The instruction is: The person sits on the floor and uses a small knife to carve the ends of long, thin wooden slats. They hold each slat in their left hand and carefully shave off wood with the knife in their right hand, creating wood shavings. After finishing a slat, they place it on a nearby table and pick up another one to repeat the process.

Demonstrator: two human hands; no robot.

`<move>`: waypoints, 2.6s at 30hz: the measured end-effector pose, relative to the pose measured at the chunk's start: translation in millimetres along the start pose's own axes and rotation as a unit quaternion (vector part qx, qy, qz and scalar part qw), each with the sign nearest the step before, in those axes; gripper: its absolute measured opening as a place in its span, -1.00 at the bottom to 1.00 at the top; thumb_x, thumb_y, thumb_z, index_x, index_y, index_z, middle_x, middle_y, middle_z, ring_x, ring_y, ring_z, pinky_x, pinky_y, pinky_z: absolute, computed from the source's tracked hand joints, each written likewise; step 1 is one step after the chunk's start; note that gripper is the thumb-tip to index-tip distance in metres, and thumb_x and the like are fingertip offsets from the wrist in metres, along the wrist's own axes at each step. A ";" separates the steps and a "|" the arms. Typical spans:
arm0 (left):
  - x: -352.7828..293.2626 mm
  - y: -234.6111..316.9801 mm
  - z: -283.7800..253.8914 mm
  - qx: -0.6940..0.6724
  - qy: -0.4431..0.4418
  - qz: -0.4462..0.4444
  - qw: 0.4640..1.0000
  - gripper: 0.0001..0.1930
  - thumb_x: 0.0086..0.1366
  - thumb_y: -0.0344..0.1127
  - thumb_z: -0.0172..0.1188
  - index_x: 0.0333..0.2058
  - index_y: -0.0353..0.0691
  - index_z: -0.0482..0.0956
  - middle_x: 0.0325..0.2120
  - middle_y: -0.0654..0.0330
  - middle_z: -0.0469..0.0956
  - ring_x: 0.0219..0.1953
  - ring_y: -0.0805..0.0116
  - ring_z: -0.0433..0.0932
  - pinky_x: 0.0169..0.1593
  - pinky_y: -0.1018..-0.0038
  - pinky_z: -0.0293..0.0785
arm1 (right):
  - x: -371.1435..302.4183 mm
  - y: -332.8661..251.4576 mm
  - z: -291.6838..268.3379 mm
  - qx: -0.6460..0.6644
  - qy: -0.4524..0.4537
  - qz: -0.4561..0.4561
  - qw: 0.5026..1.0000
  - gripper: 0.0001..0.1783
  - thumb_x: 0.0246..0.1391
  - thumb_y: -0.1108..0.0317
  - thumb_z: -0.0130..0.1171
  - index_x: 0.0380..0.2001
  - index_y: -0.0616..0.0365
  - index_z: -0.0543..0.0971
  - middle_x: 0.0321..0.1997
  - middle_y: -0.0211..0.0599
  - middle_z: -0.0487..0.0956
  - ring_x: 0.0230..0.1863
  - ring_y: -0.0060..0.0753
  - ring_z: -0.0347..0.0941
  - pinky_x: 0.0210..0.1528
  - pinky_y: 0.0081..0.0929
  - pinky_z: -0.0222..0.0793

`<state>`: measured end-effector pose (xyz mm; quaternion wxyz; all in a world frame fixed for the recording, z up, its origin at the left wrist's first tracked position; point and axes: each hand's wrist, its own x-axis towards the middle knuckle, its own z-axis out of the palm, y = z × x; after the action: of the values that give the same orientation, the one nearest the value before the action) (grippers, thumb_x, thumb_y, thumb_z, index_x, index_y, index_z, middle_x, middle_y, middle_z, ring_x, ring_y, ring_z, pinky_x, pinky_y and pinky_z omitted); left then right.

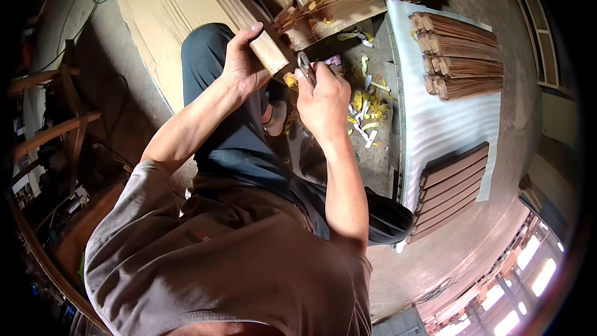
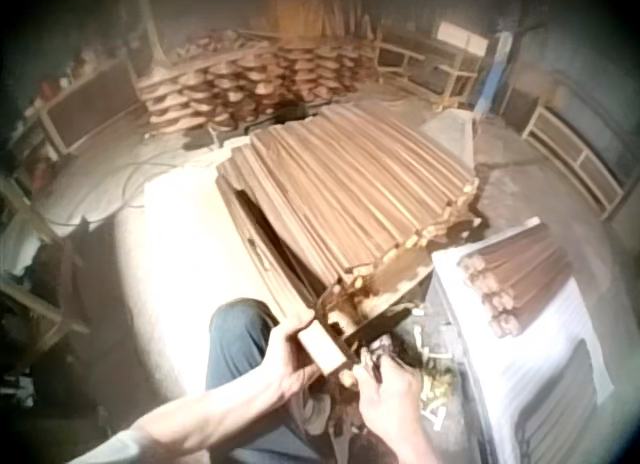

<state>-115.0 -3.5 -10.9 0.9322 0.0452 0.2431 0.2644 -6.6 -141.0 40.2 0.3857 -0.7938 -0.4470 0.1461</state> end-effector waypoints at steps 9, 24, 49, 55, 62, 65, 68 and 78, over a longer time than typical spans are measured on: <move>-1.8 0.0 -11.1 -0.049 -0.018 -0.004 0.999 -0.48 0.12 -0.12 0.28 -0.05 -0.39 0.48 -0.18 -0.06 0.57 -0.06 0.02 0.58 0.20 -0.09 0.46 | -3.8 -14.2 -11.5 0.096 -0.095 0.073 0.988 -0.72 0.11 0.23 0.38 -0.38 0.27 0.64 -0.54 -0.22 0.62 -0.55 -0.38 0.51 -0.39 -0.39 0.40; 9.7 -7.1 -11.2 0.031 0.006 0.025 0.999 -0.45 0.21 -0.08 0.33 0.02 -0.36 0.42 -0.17 -0.05 0.55 -0.07 0.02 0.58 0.15 -0.11 0.52 | -53.3 -22.6 15.2 -0.159 0.011 -0.164 0.973 -0.87 -0.03 0.54 0.21 -0.41 0.12 0.47 -0.34 -0.30 0.49 -0.52 -0.23 0.52 -0.48 -0.32 0.43; 20.6 -19.4 0.3 0.103 0.063 0.019 0.993 -0.50 0.26 -0.14 0.32 0.07 -0.25 0.40 -0.07 0.09 0.51 0.00 0.17 0.54 0.13 0.02 0.51 | -94.2 -18.9 -31.4 0.242 -0.166 -0.103 0.950 -0.88 0.09 0.56 0.25 -0.33 0.19 0.50 -0.37 -0.14 0.67 -0.49 -0.25 0.62 -0.41 -0.45 0.52; 13.1 -9.9 -2.5 0.023 -0.027 0.013 0.999 -0.44 0.21 -0.09 0.31 0.06 -0.31 0.39 -0.12 -0.02 0.53 -0.06 0.09 0.57 0.12 0.01 0.53 | -115.6 100.0 -23.4 -0.176 -0.061 0.016 0.982 -0.80 0.01 0.55 0.28 -0.25 0.10 0.65 -0.38 -0.20 0.69 -0.39 -0.19 0.67 -0.27 -0.32 0.58; 4.7 -4.6 -4.1 -0.002 -0.065 -0.021 0.998 -0.42 0.20 -0.03 0.24 0.05 -0.36 0.42 -0.23 -0.12 0.58 -0.12 -0.08 0.59 0.16 -0.07 0.49 | -65.4 35.2 -3.2 0.098 0.093 0.019 0.991 -0.79 0.02 0.55 0.37 -0.21 0.21 0.68 -0.23 -0.17 0.69 -0.24 -0.29 0.66 -0.16 -0.42 0.53; 6.9 -4.5 -7.1 0.006 -0.050 -0.013 0.999 -0.43 0.19 -0.04 0.25 0.04 -0.35 0.44 -0.23 -0.12 0.59 -0.13 -0.06 0.60 0.13 -0.03 0.51 | -43.1 13.7 4.9 0.056 0.111 -0.045 0.991 -0.74 -0.01 0.58 0.37 -0.19 0.18 0.67 -0.20 -0.18 0.64 -0.25 -0.14 0.63 -0.17 -0.36 0.53; 2.4 -4.1 -5.1 0.012 -0.060 -0.009 0.998 -0.46 0.21 -0.08 0.24 0.05 -0.34 0.44 -0.23 -0.09 0.59 -0.14 0.03 0.61 0.11 -0.01 0.53 | -30.3 16.4 1.9 0.027 0.075 -0.111 0.991 -0.69 -0.12 0.65 0.32 -0.22 0.18 0.66 -0.22 -0.22 0.61 -0.30 -0.14 0.61 -0.24 -0.32 0.53; 5.9 -6.5 -7.0 -0.001 -0.027 0.004 1.000 -0.56 0.20 -0.12 0.25 -0.06 -0.33 0.49 -0.32 -0.01 0.58 -0.21 0.09 0.61 0.05 -0.07 0.56 | -22.2 17.4 -7.7 -0.020 0.040 -0.194 0.980 -0.65 -0.18 0.63 0.30 -0.22 0.17 0.65 -0.20 -0.23 0.64 -0.30 -0.15 0.61 -0.25 -0.31 0.55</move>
<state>-110.9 -6.4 -20.9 0.9374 0.0520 0.2173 0.2671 -4.1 -168.3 29.9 0.4082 -0.7051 -0.5792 0.0271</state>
